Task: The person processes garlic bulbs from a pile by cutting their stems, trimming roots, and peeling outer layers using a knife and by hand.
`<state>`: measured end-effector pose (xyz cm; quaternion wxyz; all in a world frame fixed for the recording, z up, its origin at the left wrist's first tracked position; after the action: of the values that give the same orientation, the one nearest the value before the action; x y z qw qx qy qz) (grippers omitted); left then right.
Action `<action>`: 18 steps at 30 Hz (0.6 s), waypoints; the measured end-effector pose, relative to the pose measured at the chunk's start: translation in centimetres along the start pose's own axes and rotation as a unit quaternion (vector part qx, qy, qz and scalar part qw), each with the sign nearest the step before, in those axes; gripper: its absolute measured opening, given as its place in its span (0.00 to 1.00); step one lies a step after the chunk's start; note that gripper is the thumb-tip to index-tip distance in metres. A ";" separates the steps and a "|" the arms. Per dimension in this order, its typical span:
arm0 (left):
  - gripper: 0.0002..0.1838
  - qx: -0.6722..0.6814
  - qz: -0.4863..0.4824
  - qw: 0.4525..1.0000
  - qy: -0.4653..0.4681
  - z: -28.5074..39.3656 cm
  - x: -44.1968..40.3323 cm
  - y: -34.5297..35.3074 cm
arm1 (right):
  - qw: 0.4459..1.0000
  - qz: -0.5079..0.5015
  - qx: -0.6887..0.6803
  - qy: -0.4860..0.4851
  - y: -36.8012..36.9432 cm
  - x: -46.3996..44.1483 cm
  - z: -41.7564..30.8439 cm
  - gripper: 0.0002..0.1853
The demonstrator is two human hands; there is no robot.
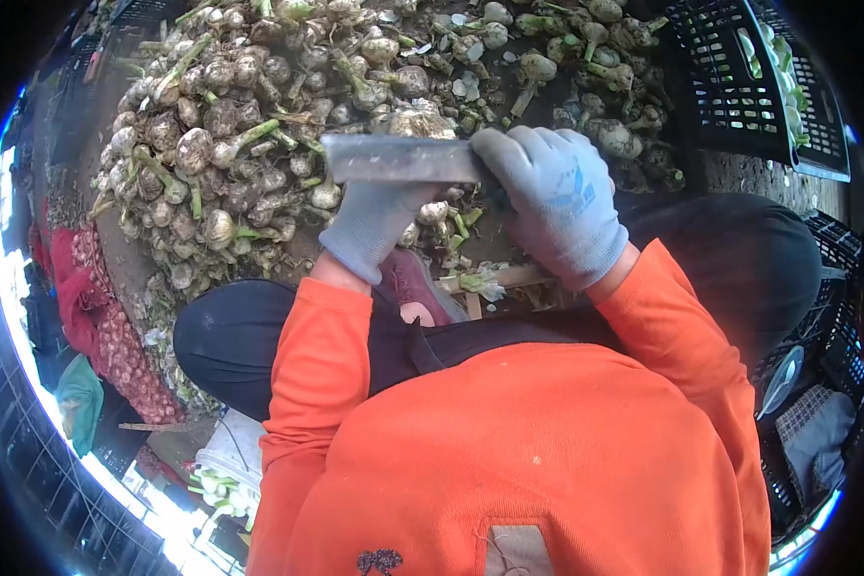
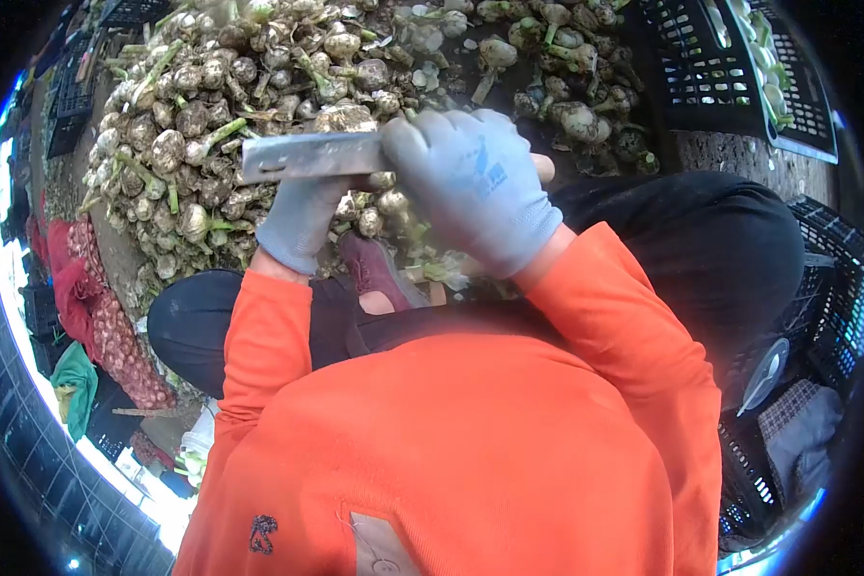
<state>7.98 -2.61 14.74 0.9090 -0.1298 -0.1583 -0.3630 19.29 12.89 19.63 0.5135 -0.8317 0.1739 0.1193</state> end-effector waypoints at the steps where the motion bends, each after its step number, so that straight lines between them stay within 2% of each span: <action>1: 0.29 -0.062 0.016 0.997 0.040 -0.5 0.3 -0.4 | 1.000 -0.001 0.000 -0.016 0.1 0.1 -0.2 0.22; 2: 0.29 -0.123 0.032 0.989 0.080 -0.9 0.5 -0.8 | 1.000 -0.001 0.000 -0.031 0.3 0.3 -0.3 0.23; 3: 0.35 -0.095 0.022 0.993 0.066 -1.2 1.0 -1.0 | 0.999 -0.003 0.004 -0.039 0.4 0.2 -0.4 0.24; 6: 0.33 -0.121 0.050 0.978 0.165 -1.0 1.7 -0.9 | 0.999 0.007 -0.009 -0.048 0.8 0.3 -0.3 0.23; 9: 0.30 -0.058 0.042 0.991 0.114 -0.6 2.3 -0.4 | 0.998 0.025 -0.013 -0.056 1.0 0.2 0.1 0.22; 11: 0.28 -0.217 0.068 0.926 0.303 -1.5 1.8 -0.8 | 0.997 0.041 -0.008 -0.072 0.9 0.2 0.3 0.20; 13: 0.27 -0.164 0.062 0.947 0.270 1.0 1.9 0.0 | 0.998 0.031 0.020 -0.054 1.0 0.0 1.3 0.18; 14: 0.28 -0.032 0.040 0.989 0.139 2.9 2.5 0.4 | 0.999 0.013 0.045 -0.028 1.5 -0.2 2.3 0.17; 15: 0.28 0.100 0.015 0.995 0.001 4.3 3.0 1.1 | 0.998 -0.004 0.069 0.000 2.4 -0.4 3.6 0.16; 18: 0.30 0.152 0.073 0.985 0.023 4.2 3.0 1.4 | 0.990 0.122 0.072 -0.012 1.8 -0.4 5.8 0.14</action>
<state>10.19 -2.02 19.53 0.9456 0.0066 -0.1808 -0.2703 18.11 17.42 15.75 0.5557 -0.7636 0.2760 0.1787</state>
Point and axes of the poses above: each hand's wrist, its own x-axis away from the middle knuckle, its own y-axis out of the palm, z = x × y, the point moved 2 cm from there along -x, towards the middle knuckle, and after that the axes turned 11 degrees about z, right-handed, at the moved point
